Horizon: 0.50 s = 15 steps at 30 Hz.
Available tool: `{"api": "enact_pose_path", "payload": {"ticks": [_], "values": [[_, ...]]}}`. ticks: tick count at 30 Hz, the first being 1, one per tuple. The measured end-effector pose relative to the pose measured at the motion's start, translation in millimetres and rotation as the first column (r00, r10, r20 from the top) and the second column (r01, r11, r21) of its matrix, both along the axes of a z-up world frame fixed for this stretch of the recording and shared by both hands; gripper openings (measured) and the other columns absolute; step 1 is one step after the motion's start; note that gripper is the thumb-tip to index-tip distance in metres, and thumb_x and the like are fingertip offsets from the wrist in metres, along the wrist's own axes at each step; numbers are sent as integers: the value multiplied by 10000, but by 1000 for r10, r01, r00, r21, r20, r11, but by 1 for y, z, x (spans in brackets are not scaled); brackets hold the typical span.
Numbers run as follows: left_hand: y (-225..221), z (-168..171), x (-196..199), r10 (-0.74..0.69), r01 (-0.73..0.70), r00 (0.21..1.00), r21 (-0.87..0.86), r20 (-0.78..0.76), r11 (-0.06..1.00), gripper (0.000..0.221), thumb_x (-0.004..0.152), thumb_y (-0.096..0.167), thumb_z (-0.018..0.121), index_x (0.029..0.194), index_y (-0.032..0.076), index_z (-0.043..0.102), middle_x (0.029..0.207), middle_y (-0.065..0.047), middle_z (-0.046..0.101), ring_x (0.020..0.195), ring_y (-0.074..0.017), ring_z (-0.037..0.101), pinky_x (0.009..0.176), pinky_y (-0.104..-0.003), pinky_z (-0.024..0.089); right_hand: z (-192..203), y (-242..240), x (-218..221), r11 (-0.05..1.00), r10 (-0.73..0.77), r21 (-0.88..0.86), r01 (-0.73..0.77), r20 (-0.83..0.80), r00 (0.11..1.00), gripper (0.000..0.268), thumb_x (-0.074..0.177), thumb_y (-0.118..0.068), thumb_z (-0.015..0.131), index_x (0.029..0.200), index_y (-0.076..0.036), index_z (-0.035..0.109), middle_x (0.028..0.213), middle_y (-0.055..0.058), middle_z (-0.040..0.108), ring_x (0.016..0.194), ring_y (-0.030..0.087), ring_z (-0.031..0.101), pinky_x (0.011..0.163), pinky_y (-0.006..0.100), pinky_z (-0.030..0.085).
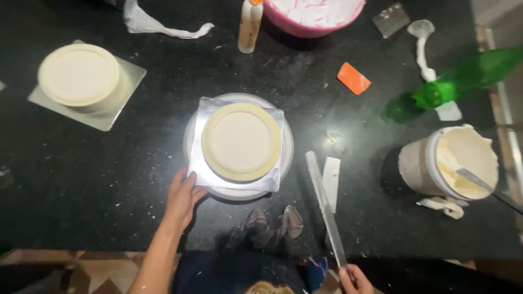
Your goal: The person trims the edges of a round cake on a turntable using a metal spatula, rotating the cake and scraping off excess frosting. They wipe the spatula with a cloth between passes and repeat the trimming process.
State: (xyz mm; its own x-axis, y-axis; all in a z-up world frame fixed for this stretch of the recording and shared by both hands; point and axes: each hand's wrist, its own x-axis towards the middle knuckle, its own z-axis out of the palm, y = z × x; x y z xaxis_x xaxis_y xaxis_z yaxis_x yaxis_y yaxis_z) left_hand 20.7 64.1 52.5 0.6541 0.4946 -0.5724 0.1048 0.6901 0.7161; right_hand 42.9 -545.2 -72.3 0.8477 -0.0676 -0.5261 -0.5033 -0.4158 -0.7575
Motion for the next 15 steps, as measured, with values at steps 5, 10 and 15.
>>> {"api": "enact_pose_path", "payload": {"ticks": [5,10,15], "values": [[-6,0,0,-33,34,999,14,-35,999,516,1023,198,553,1495,54,402,1250,-160,656,1009,-246,682,920,-418,572,36,-12,-37,967,178,-219,-129,222,959,253,828,-119,784,1067,-38,772,585,9,605,504,59,501,491,236,372],[-10,32,5,-50,55,997,84,-57,995,664,984,158,521,1587,186,245,1210,-144,661,964,-234,673,860,-418,558,82,27,-38,933,267,-308,-186,246,932,347,776,-160,811,1109,-68,779,616,6,680,523,58,563,513,231,422],[-12,13,5,-59,44,996,205,68,978,733,1010,108,521,1647,164,163,1237,-158,673,959,-228,715,775,-347,621,96,66,0,924,271,-271,-271,-38,962,421,828,-228,800,1217,-75,755,666,43,697,574,97,605,548,262,479]]}}
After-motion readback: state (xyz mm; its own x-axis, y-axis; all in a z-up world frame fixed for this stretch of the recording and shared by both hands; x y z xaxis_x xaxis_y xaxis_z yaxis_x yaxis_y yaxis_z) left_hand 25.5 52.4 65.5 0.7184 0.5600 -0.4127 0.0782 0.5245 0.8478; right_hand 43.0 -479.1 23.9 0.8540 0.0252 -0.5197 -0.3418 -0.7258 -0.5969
